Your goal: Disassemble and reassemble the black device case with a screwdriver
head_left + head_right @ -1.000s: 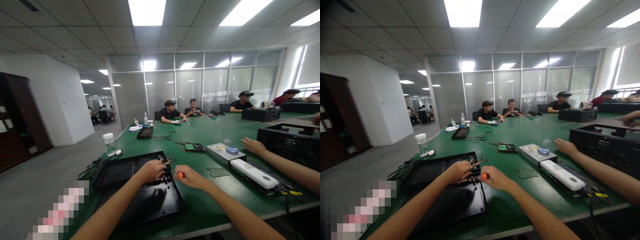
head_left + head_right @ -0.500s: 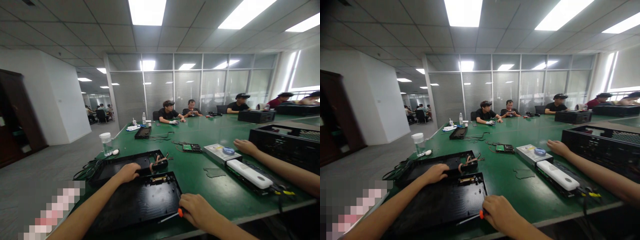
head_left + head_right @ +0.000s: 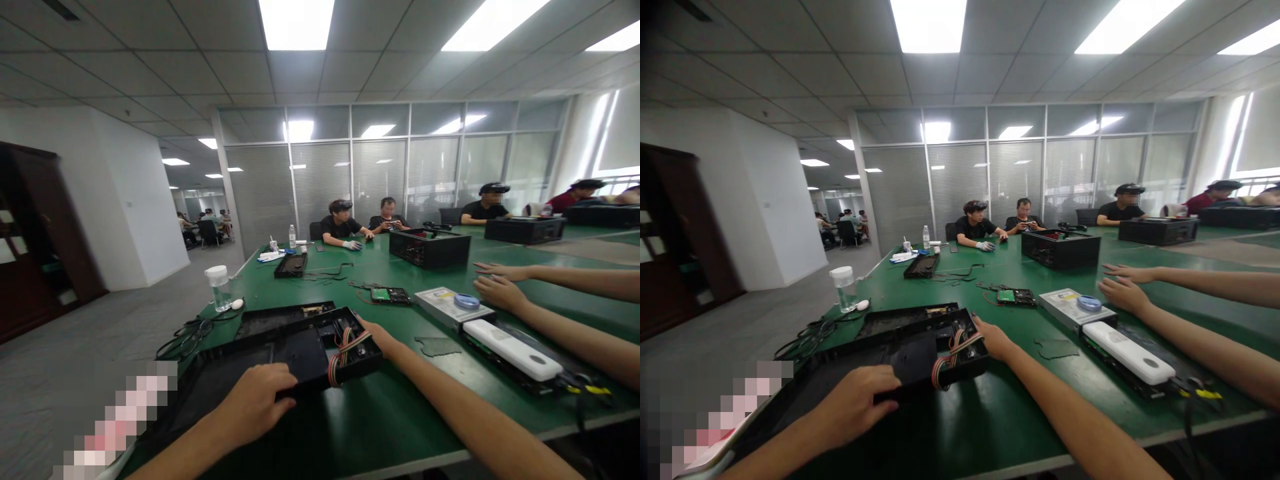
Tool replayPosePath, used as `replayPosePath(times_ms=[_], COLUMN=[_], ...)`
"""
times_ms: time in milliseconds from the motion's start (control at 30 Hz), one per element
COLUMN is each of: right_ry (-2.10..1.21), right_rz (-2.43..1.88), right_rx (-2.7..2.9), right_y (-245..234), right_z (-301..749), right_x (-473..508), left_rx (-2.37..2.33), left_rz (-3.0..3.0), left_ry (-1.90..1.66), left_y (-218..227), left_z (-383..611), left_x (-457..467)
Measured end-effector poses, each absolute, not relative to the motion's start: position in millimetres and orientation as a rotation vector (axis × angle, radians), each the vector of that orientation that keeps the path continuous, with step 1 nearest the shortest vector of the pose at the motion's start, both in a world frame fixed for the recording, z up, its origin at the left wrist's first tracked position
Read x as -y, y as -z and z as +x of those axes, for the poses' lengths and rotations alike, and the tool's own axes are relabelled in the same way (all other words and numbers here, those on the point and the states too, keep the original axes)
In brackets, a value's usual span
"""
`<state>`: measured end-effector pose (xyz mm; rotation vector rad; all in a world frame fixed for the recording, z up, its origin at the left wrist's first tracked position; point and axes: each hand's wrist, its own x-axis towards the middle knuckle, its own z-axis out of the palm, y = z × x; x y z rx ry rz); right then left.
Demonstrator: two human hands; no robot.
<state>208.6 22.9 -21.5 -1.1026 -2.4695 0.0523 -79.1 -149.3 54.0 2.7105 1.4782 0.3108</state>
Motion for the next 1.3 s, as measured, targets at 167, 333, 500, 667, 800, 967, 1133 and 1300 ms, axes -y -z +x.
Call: replayPosePath(times_ms=[167, 333, 500, 667, 800, 967, 1133, 1300], right_ry=[0.192, 0.022, -0.416, -0.405, -0.150, -0.032, -0.355, -0.510], right_rz=[-1.487, -1.577, -1.271, -1.097, -1.321, -1.503, -1.350, -1.233], right_rx=[2.339, 2.140, 2.179, 2.405, 2.509, 2.523, 2.365, 2.300], right_y=[25.7, 37.1, 38.9, 34.1, 31.1, 31.8, 36.9, 44.1], right_z=[277.0, 287.9, 240.0, 213.1, 218.8, 222.8, 213.9, 204.2], right_x=[-52.3, -69.6, -52.8, -34.3, -32.6, -34.9, -36.2, -38.2], left_rx=[-1.461, -1.475, -1.324, -1.497, -1.616, -1.559, -1.213, -1.010], left_rz=[2.671, 2.652, 2.576, 2.789, 2.775, 2.878, 3.174, 3.366], left_ry=[-0.203, 0.078, 0.133, -0.269, -0.113, -0.059, -0.235, -0.336], left_y=[-14.7, -17.0, -38.6, -17.4, 4.3, 3.0, 3.0, 22.0], left_z=[-74.0, -85.3, -95.6, -90.2, -88.9, -89.1, -85.5, -78.2], left_x=[163.8, 139.6, 78.0, 7.0, -15.5, -8.1, 0.2, -5.7])
